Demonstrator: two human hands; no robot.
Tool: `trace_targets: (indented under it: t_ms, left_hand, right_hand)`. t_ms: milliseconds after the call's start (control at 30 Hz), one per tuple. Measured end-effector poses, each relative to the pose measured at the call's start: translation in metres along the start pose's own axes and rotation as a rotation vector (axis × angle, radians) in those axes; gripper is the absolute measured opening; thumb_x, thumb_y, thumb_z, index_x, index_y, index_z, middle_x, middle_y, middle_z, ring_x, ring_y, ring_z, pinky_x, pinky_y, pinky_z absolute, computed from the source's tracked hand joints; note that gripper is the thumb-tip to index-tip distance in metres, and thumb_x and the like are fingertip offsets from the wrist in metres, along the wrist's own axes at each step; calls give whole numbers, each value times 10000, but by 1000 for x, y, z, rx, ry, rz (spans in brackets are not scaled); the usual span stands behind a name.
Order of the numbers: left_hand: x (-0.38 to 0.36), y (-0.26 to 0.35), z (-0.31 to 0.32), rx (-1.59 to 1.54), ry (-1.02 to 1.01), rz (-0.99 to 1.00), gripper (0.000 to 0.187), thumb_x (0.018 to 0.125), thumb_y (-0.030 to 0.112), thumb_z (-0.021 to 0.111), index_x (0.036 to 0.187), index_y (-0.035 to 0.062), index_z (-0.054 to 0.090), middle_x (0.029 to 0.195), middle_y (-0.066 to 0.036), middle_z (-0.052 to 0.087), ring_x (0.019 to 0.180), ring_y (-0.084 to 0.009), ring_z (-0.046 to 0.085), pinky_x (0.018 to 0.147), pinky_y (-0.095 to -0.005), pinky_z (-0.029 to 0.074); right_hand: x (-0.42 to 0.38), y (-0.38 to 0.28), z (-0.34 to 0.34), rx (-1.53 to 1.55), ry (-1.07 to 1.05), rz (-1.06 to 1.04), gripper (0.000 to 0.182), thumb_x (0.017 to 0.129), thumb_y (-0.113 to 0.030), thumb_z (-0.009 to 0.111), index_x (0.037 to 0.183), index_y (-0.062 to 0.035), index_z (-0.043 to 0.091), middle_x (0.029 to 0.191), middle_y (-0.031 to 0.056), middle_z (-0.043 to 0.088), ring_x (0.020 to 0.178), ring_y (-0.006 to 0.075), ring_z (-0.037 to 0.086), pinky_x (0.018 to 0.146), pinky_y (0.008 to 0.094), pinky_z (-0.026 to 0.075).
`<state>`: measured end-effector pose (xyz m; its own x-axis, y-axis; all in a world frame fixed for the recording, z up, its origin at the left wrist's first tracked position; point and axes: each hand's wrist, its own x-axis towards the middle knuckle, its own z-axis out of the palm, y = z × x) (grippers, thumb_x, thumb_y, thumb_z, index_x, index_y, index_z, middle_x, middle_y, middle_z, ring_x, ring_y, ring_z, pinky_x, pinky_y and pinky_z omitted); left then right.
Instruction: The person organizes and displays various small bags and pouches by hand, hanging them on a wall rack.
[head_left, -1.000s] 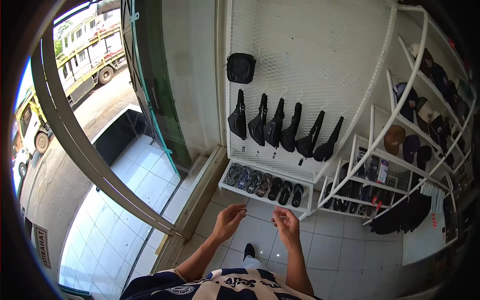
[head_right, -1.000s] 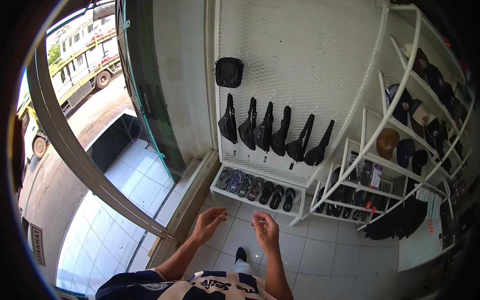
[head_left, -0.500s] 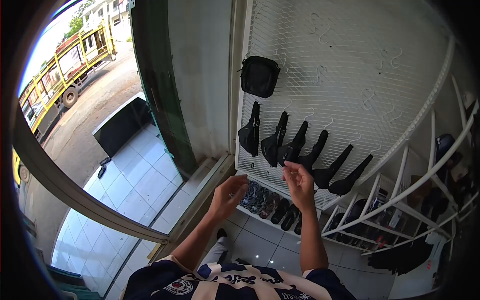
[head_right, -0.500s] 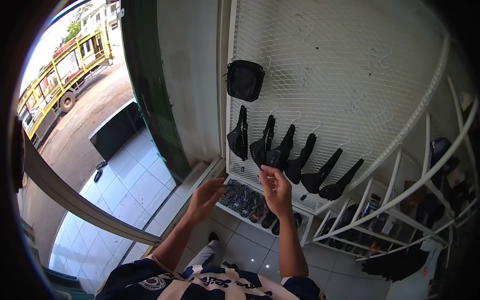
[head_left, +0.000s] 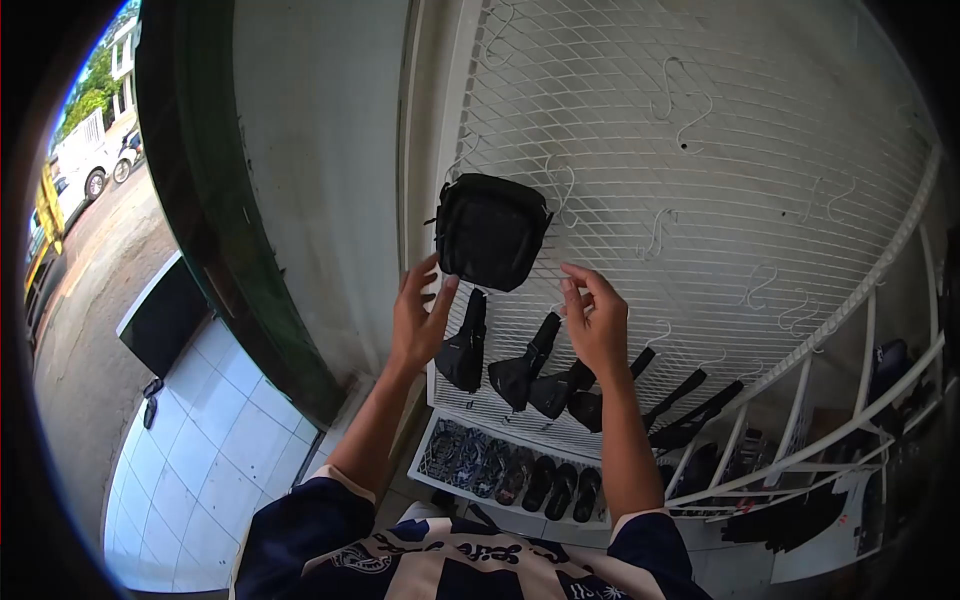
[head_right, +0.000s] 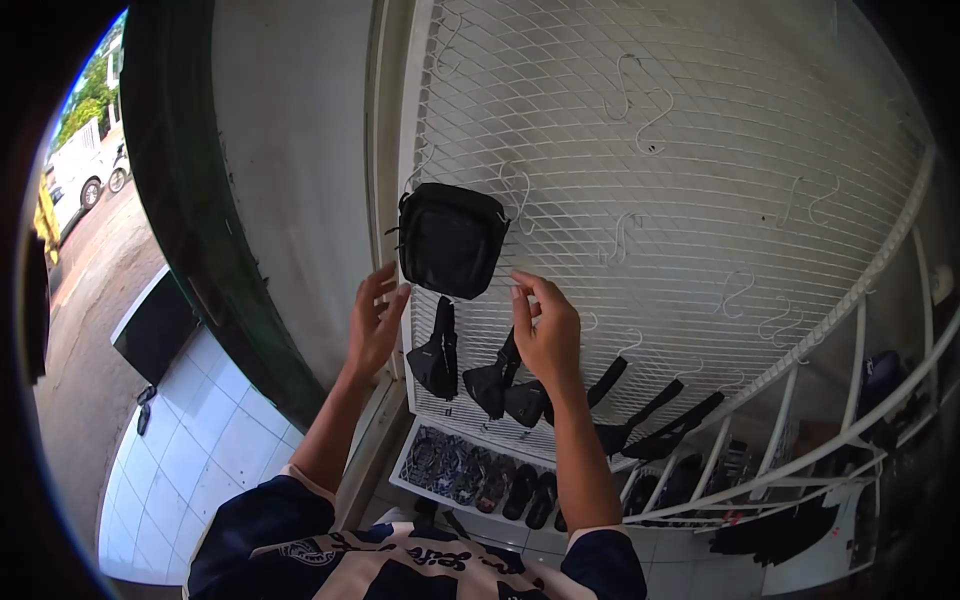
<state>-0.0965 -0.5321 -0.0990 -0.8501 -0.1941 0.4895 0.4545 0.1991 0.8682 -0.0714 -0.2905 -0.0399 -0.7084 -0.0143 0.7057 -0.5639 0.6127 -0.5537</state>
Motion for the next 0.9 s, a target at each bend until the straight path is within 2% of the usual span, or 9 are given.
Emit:
trace_targets:
  t_ms: [67, 167, 233, 333, 433, 467, 600, 833, 900]
  left_hand:
    - [38, -15, 11, 105, 137, 24, 563, 973, 363, 654, 1396, 20, 510, 1319, -221, 555, 1263, -315, 534, 992, -438, 480]
    - [75, -35, 22, 206, 150, 108, 546, 970, 379, 655, 1360, 16, 538, 1274, -228, 584, 1201, -339, 578, 962, -438, 490]
    - [90, -39, 30, 164, 109, 91, 553, 969, 380, 657, 1365, 14, 537, 1270, -227, 600, 1166, -337, 607, 949, -424, 504]
    - [92, -48, 37, 203, 148, 135, 531, 971, 375, 658, 1341, 9, 554, 1217, -220, 644, 1060, -326, 668, 908, -404, 528]
    - [103, -50, 39, 275, 180, 127, 467, 982, 351, 648, 1285, 3, 574, 1171, -206, 664, 1009, -306, 682, 858, -396, 545]
    - [104, -53, 40, 223, 188, 140, 424, 982, 333, 647, 1240, 3, 579, 1117, -207, 672, 955, -336, 683, 820, -411, 539]
    - [105, -49, 35, 159, 200, 129, 338, 990, 297, 638, 1148, 4, 582, 975, -203, 690, 851, -347, 684, 711, -415, 531]
    - [107, -40, 32, 65, 176, 79, 328, 1003, 294, 619, 1131, -6, 587, 918, -201, 688, 791, -315, 673, 682, -408, 516]
    - [105, -38, 32, 66, 156, 103, 301, 1022, 242, 599, 1129, -38, 575, 911, -150, 674, 753, -180, 630, 696, -330, 501]
  right_hand:
    - [28, 11, 12, -60, -10, 23, 249, 973, -111, 609, 1210, -50, 657, 1019, 120, 718, 795, 213, 701, 662, 314, 531]
    - [56, 16, 29, -144, -56, 134, 290, 983, -106, 582, 1270, -75, 611, 1039, 142, 708, 850, 268, 711, 686, 363, 551]
    - [69, 27, 42, -370, 24, -70, 311, 986, -98, 558, 1296, -97, 578, 1049, 164, 698, 833, 319, 709, 710, 402, 559]
    - [70, 41, 53, -417, 83, -88, 302, 986, -96, 548, 1286, -111, 579, 1026, 160, 701, 830, 343, 706, 701, 430, 557]
    - [72, 41, 56, -506, 110, -83, 276, 984, -132, 570, 1258, -117, 591, 996, 137, 713, 801, 330, 710, 662, 423, 557]
    - [73, 41, 56, -504, 109, -82, 276, 984, -132, 570, 1258, -117, 591, 996, 137, 713, 801, 330, 710, 662, 423, 557]
    - [73, 30, 44, -527, 99, -64, 191, 996, -227, 587, 1143, -105, 598, 945, 107, 717, 715, 292, 712, 584, 383, 545]
    - [74, 19, 36, -447, 116, -48, 256, 1001, -350, 598, 1088, -109, 591, 903, 57, 711, 604, 202, 704, 514, 344, 507]
    - [74, 22, 37, -442, 119, -78, 255, 999, -352, 602, 1059, -104, 602, 881, 59, 703, 597, 205, 699, 509, 346, 500]
